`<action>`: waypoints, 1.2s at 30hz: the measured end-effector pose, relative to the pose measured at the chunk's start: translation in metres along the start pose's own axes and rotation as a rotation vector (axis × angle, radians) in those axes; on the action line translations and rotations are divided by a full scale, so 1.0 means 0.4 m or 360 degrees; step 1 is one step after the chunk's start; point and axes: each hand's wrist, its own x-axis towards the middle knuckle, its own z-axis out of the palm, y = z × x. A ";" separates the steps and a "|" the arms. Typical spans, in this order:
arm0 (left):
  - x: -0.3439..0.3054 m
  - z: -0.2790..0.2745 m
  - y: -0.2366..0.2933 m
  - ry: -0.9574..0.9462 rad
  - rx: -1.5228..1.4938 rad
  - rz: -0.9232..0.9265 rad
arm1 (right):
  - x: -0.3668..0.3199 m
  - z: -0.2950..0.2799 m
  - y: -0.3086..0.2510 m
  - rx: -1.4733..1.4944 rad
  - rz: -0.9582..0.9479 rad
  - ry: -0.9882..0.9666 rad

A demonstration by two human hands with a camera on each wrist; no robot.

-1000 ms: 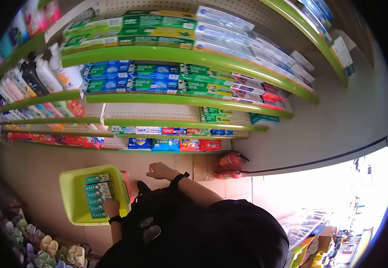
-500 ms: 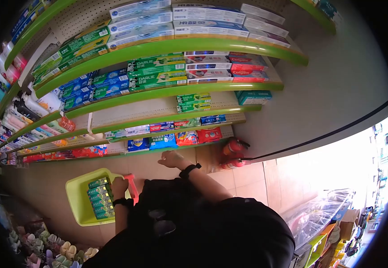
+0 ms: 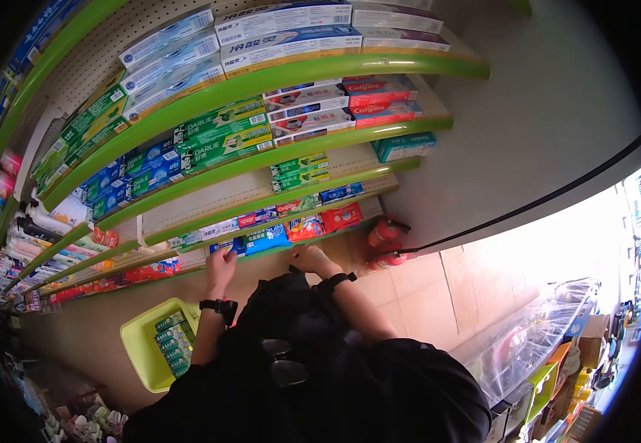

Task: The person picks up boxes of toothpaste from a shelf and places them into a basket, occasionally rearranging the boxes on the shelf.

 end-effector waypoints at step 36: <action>0.659 0.357 0.243 -0.0932 -0.0957 -0.0398 | 0.477 -0.305 0.159 0.0066 -0.0046 0.1146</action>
